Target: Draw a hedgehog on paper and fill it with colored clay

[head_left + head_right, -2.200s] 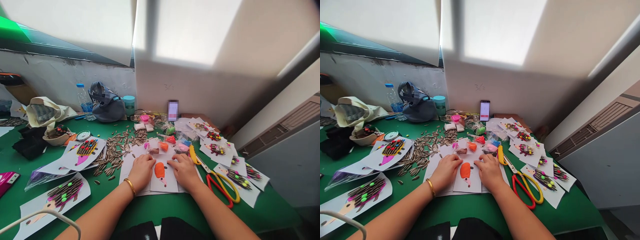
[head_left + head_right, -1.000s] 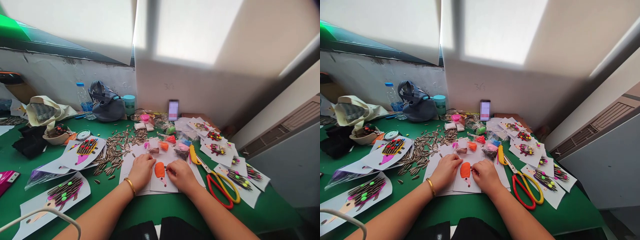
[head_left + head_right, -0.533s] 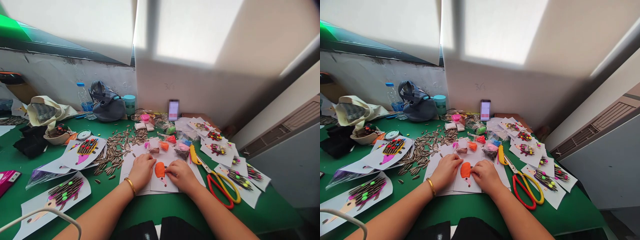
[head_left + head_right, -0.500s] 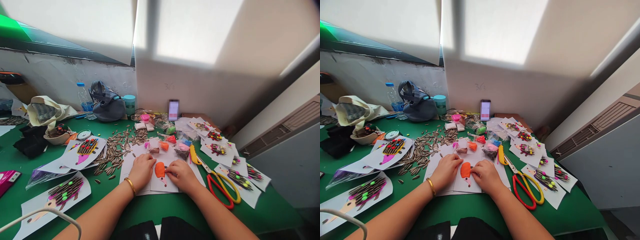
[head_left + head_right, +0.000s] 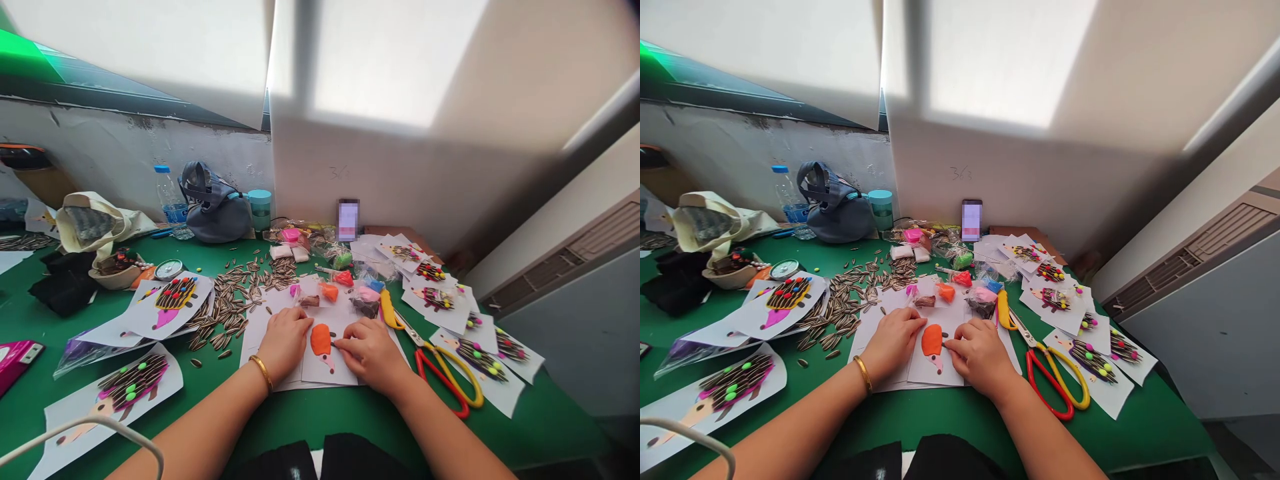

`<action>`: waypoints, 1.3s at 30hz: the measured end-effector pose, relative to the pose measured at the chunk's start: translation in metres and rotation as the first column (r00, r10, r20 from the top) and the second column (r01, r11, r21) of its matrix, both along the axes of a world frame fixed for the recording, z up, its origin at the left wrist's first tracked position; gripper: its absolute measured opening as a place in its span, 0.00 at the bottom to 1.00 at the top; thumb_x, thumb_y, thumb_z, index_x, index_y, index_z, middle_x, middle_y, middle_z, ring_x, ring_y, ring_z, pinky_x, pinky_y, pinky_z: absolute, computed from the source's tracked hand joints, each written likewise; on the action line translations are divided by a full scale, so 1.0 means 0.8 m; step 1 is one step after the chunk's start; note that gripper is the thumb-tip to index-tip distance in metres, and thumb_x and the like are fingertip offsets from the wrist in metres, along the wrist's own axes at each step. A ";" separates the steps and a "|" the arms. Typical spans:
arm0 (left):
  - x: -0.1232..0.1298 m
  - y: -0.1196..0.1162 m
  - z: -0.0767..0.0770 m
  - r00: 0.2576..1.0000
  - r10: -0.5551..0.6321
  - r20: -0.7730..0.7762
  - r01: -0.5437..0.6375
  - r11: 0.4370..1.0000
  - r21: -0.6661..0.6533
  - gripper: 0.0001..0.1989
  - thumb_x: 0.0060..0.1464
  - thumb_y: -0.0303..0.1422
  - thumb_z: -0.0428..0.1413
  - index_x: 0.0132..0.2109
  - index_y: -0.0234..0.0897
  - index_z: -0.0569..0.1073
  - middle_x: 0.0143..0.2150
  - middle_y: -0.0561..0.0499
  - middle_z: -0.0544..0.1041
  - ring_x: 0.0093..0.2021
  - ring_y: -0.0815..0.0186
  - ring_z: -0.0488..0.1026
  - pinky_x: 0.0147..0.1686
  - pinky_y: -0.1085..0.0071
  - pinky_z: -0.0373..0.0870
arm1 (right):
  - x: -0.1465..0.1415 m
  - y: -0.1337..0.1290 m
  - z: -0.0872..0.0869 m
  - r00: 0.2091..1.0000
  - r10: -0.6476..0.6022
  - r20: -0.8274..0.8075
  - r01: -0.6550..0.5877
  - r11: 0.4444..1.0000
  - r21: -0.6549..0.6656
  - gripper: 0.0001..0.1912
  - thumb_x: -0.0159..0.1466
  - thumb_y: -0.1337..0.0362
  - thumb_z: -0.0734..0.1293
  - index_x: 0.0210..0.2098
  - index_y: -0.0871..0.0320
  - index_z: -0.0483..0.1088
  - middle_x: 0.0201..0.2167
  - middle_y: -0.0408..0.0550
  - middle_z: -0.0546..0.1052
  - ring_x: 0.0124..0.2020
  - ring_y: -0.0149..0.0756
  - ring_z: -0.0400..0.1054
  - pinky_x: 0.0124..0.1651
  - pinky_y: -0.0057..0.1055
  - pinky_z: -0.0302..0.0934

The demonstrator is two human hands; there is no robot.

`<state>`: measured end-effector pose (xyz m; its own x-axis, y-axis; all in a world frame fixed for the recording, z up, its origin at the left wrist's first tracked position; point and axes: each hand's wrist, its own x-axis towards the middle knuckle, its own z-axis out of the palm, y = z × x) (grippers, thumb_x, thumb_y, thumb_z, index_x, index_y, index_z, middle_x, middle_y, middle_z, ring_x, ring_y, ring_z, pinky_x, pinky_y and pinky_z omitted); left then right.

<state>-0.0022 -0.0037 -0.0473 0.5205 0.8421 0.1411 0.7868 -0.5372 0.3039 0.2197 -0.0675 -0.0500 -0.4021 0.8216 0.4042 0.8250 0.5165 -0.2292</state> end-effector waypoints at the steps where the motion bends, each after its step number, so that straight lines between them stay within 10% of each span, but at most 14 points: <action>1: 0.000 0.000 0.000 1.000 -0.002 0.001 0.002 1.000 0.000 0.15 0.62 0.29 0.49 0.48 0.44 0.78 0.47 0.48 0.75 0.48 0.59 0.69 0.48 0.60 0.64 | 0.000 0.000 0.000 1.000 0.006 0.022 -0.006 1.000 0.005 0.10 0.63 0.67 0.68 0.40 0.48 0.78 0.36 0.45 0.77 0.39 0.38 0.65 0.44 0.39 0.51; 39: 0.001 -0.002 0.004 1.000 0.000 0.020 0.000 1.000 -0.019 0.14 0.62 0.29 0.49 0.48 0.44 0.78 0.47 0.47 0.75 0.48 0.59 0.68 0.48 0.60 0.63 | 0.000 0.003 -0.002 0.996 0.054 0.065 -0.055 0.998 0.015 0.13 0.64 0.67 0.66 0.45 0.47 0.77 0.44 0.49 0.76 0.45 0.42 0.65 0.47 0.41 0.56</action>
